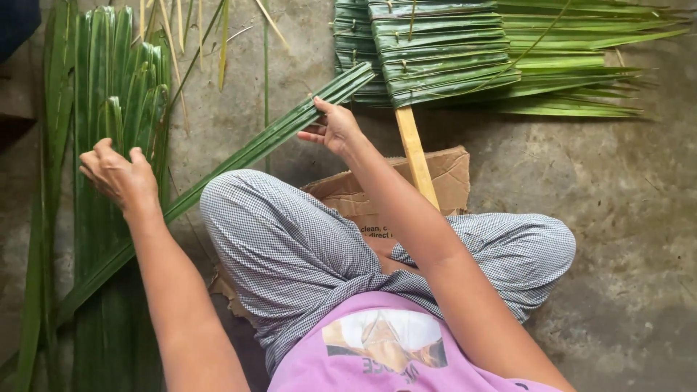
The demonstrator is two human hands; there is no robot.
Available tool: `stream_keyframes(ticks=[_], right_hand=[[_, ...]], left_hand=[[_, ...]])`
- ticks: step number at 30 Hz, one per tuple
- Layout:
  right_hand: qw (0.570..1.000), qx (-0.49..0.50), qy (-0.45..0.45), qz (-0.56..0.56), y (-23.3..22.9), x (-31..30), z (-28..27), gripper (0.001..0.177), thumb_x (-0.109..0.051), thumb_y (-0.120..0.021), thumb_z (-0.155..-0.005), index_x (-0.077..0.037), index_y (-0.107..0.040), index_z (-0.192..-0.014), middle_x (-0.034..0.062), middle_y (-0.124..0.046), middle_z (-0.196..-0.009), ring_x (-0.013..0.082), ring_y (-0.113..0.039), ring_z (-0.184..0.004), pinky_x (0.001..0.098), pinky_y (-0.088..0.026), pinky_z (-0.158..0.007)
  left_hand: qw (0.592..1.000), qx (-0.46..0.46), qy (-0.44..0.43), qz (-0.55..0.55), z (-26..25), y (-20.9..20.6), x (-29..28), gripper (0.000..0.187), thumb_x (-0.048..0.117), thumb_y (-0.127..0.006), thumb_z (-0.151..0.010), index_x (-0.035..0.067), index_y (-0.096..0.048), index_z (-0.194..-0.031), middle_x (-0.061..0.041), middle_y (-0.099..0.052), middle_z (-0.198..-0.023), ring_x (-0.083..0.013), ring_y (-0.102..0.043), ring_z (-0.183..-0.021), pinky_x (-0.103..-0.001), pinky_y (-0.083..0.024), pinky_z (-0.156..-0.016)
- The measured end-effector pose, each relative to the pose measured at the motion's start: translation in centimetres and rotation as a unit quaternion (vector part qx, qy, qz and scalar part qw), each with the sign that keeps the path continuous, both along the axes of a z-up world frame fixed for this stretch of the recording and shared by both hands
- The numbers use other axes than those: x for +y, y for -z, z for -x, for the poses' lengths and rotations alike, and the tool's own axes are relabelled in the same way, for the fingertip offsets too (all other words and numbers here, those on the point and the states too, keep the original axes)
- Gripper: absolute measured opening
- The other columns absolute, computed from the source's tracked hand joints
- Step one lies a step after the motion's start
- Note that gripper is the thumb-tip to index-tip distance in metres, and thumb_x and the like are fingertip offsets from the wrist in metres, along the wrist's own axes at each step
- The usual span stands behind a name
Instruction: Weaving individual palm leaves around a wooden stick to create a thatched panel for roofing or mats.
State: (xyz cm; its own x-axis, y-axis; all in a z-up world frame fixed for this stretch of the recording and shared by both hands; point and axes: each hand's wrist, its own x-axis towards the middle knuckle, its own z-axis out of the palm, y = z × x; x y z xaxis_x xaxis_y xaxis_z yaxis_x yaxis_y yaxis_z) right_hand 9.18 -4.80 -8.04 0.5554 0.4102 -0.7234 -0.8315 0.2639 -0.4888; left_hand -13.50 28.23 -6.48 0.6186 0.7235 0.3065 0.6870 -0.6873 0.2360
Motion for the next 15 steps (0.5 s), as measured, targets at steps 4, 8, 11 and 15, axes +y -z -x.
stream_keyframes(ticks=[4,8,11,15], right_hand=[[1.000,-0.003,-0.005,-0.016,-0.3,-0.4,0.7,0.029,-0.022,-0.062,-0.097,0.002,-0.065,-0.114,0.0208,-0.068,-0.100,0.0313,-0.070,-0.082,0.0436,-0.063,-0.066],[0.999,-0.004,-0.006,-0.033,0.8,-1.0,0.8,0.026,-0.018,-0.064,-0.094,0.002,-0.065,-0.111,0.0216,-0.070,-0.099,0.0325,-0.071,-0.084,0.0448,-0.063,-0.068],[0.999,-0.002,-0.002,-0.044,0.8,-1.4,1.4,0.024,-0.014,-0.062,-0.095,0.003,-0.065,-0.113,0.0206,-0.070,-0.098,0.0314,-0.072,-0.082,0.0426,-0.063,-0.067],[0.998,-0.013,-0.004,-0.062,-0.2,-1.6,1.6,0.023,-0.013,-0.063,-0.095,0.004,-0.064,-0.111,0.0204,-0.071,-0.097,0.0306,-0.072,-0.080,0.0407,-0.063,-0.065]], left_hand=[[0.998,0.018,-0.047,-0.024,2.2,2.0,1.4,0.020,-0.002,-0.076,-0.089,-0.004,-0.066,-0.107,-0.020,-0.054,-0.106,-0.0394,-0.054,-0.099,-0.051,-0.056,-0.079],[0.998,0.004,-0.060,-0.008,2.9,3.6,2.7,0.017,0.000,-0.080,-0.088,-0.004,-0.071,-0.102,-0.020,-0.055,-0.105,-0.0409,-0.055,-0.098,-0.055,-0.051,-0.087],[0.996,0.004,-0.080,0.033,3.1,4.4,4.0,0.025,0.011,-0.087,-0.088,-0.001,-0.069,-0.101,-0.022,-0.053,-0.109,-0.0422,-0.052,-0.103,-0.057,-0.048,-0.090],[0.982,-0.015,-0.106,0.154,3.4,5.5,6.1,0.040,0.016,-0.094,-0.089,0.002,-0.061,-0.108,-0.033,-0.052,-0.127,-0.0651,-0.033,-0.132,-0.074,-0.014,-0.108]])
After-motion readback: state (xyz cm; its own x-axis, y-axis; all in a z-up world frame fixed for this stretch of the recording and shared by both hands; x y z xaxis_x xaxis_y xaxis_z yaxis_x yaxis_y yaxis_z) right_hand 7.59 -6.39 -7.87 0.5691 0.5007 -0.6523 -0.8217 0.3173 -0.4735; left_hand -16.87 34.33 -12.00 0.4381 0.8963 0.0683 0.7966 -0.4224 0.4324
